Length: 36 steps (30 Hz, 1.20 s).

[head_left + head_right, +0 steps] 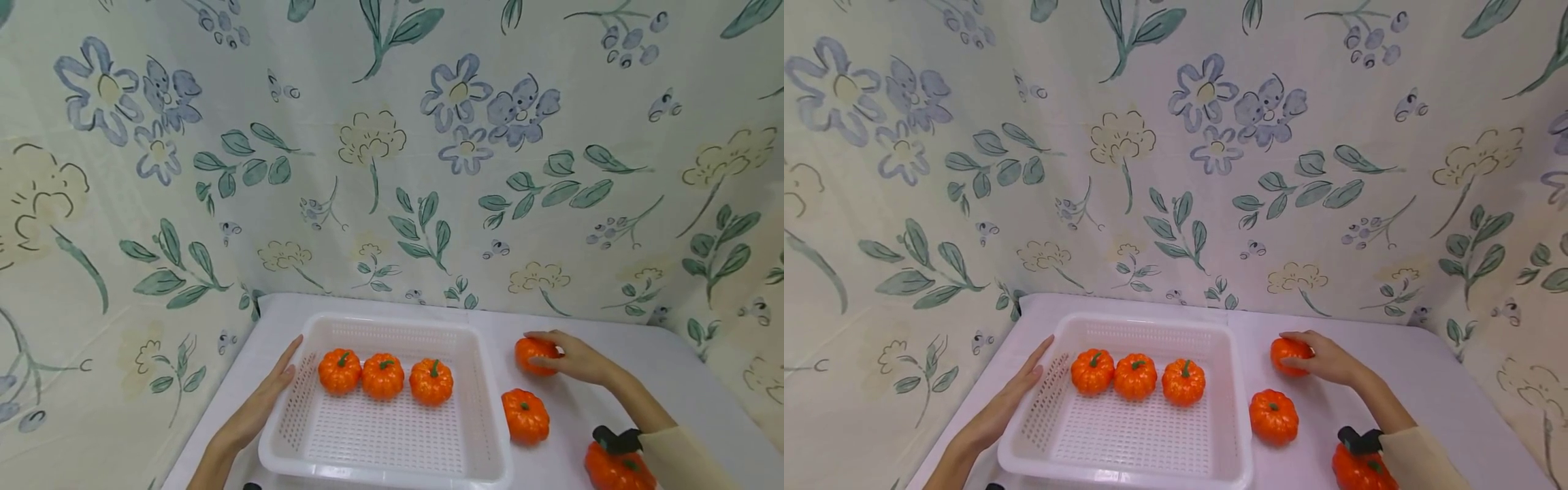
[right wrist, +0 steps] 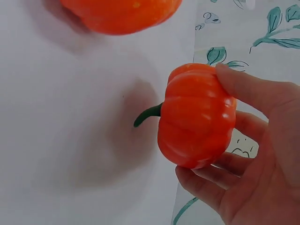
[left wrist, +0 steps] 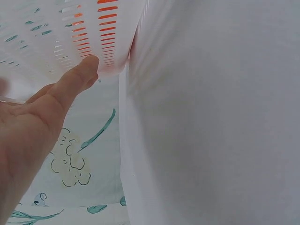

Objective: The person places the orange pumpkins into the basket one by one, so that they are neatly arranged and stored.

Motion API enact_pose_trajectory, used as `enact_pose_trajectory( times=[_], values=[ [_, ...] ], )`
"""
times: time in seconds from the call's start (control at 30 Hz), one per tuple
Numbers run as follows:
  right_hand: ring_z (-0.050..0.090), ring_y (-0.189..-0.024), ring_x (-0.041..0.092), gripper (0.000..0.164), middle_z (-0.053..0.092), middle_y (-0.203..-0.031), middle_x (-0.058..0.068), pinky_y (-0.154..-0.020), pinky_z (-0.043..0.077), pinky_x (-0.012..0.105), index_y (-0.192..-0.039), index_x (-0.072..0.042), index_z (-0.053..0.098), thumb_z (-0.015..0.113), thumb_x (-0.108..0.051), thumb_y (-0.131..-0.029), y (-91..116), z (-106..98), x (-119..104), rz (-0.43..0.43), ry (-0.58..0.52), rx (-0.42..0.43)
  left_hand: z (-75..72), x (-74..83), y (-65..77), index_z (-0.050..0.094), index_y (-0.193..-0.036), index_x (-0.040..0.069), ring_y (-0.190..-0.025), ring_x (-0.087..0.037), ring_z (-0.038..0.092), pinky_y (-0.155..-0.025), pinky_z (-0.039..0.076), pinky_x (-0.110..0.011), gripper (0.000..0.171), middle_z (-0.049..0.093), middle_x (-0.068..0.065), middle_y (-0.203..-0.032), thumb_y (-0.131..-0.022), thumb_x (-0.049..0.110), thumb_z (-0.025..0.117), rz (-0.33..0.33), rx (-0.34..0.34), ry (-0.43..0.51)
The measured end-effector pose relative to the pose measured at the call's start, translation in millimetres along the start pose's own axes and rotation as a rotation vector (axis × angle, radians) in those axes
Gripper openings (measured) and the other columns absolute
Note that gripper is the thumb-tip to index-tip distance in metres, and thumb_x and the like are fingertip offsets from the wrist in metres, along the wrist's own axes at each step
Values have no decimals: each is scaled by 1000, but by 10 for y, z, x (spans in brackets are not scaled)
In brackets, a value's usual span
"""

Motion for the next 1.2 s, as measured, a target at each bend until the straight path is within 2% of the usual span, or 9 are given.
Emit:
enact_pose_trajectory(
  times=[0.1,0.2,0.43,0.63,0.83,1.03,1.2],
  values=[
    [51,-130,47,67,51,-151,27,-94,54,66,-151,-10,53,69,-45,-97,48,13,-42,-11,-63,-40,-2,8,0,9,-165,43,-161,-46,1,-119,1,-76,54,-1,-4,-177,-114,41,23,1,-1,5],
    [49,-132,48,67,46,-156,26,-92,56,64,-155,-14,48,64,-47,-99,86,38,-53,16,-126,-85,-4,8,-2,9,-165,43,-161,-45,-1,-119,-1,-76,54,-1,-4,-177,-114,41,23,5,-2,9],
    [48,-132,48,67,39,-160,29,-93,56,62,-160,-16,41,57,-48,-103,149,170,-22,74,-187,-160,-3,17,4,9,-166,43,-161,-47,1,-119,2,-76,54,-1,-5,-177,-114,41,23,3,-1,8],
    [48,-132,50,68,35,-162,31,-95,55,64,-161,-15,38,56,-47,-103,196,245,10,89,-219,-177,3,25,13,8,-166,42,-160,-48,4,-119,6,-77,54,-1,-6,-177,-113,43,23,-1,-1,2],
    [50,-131,49,74,41,-157,31,-95,56,63,-160,-12,37,62,-47,-100,219,249,19,108,-216,-160,-8,-15,14,7,-165,44,-161,-46,3,-119,3,-75,54,-1,-3,-177,-113,44,22,-13,5,5],
    [47,-135,53,75,46,-153,29,-101,53,64,-156,-4,39,68,-42,-98,235,183,-37,64,-201,-155,-12,-20,13,7,-165,44,-160,-47,5,-119,6,-77,54,1,-4,-177,-113,44,21,-7,15,2],
    [48,-135,51,74,48,-153,28,-103,52,63,-158,-7,38,69,-36,-98,256,115,-74,-17,-184,-183,2,2,4,8,-165,44,-161,-46,5,-119,5,-76,54,1,-4,-177,-113,45,22,-11,14,-5]
  ],
)
Point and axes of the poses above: each hand's wrist, its own y-axis away from the middle knuckle, its own z-axis out of the palm, x = y × z, the point moved 4 cm from there along -y, towards the middle knuckle
